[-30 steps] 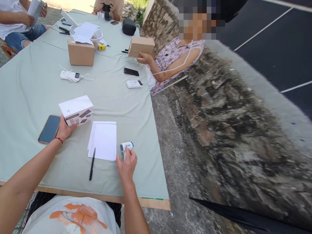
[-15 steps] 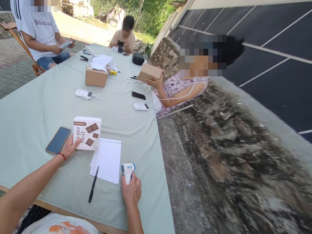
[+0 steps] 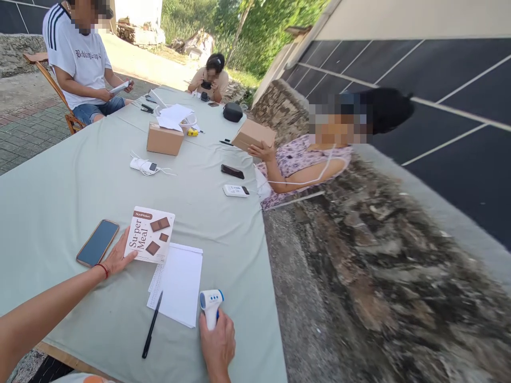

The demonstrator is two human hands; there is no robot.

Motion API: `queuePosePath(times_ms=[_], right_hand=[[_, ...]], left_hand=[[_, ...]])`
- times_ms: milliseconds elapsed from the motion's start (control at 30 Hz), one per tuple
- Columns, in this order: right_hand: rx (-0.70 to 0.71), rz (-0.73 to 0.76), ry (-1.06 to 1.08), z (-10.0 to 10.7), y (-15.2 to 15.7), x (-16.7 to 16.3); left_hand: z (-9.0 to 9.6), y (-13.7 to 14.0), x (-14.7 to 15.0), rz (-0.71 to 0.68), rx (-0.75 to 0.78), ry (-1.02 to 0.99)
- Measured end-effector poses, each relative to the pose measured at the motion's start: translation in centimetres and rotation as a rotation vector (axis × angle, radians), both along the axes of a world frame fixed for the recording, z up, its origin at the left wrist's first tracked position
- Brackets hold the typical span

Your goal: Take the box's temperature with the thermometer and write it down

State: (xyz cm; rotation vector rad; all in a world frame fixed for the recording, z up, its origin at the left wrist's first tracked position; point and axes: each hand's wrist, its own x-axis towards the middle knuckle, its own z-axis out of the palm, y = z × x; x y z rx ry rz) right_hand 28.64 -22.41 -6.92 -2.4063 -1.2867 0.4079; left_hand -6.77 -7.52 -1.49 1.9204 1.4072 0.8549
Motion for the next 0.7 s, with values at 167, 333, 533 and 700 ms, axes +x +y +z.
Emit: queuePosePath(times_ms=[167, 333, 533, 700], right_hand=[[0.015, 0.025, -0.030, -0.9, -0.4, 0.3], [-0.002, 0.002, -0.039, 0.2, -0.8, -0.2], [-0.021, -0.016, -0.042, 1.5, -0.7, -0.9], [0.007, -0.018, -0.058, 1.6, -0.6, -1.1]], left_hand=[[-0.9, -0.1, 0.4, 0.012, 0.035, 0.025], [-0.1, -0.1, 0.3, -0.003, 0.040, 0.068], [0.1, 0.8, 0.4, -0.027, 0.075, 0.074], [-0.3, 1.2, 0.3, -0.007, 0.103, 0.086]])
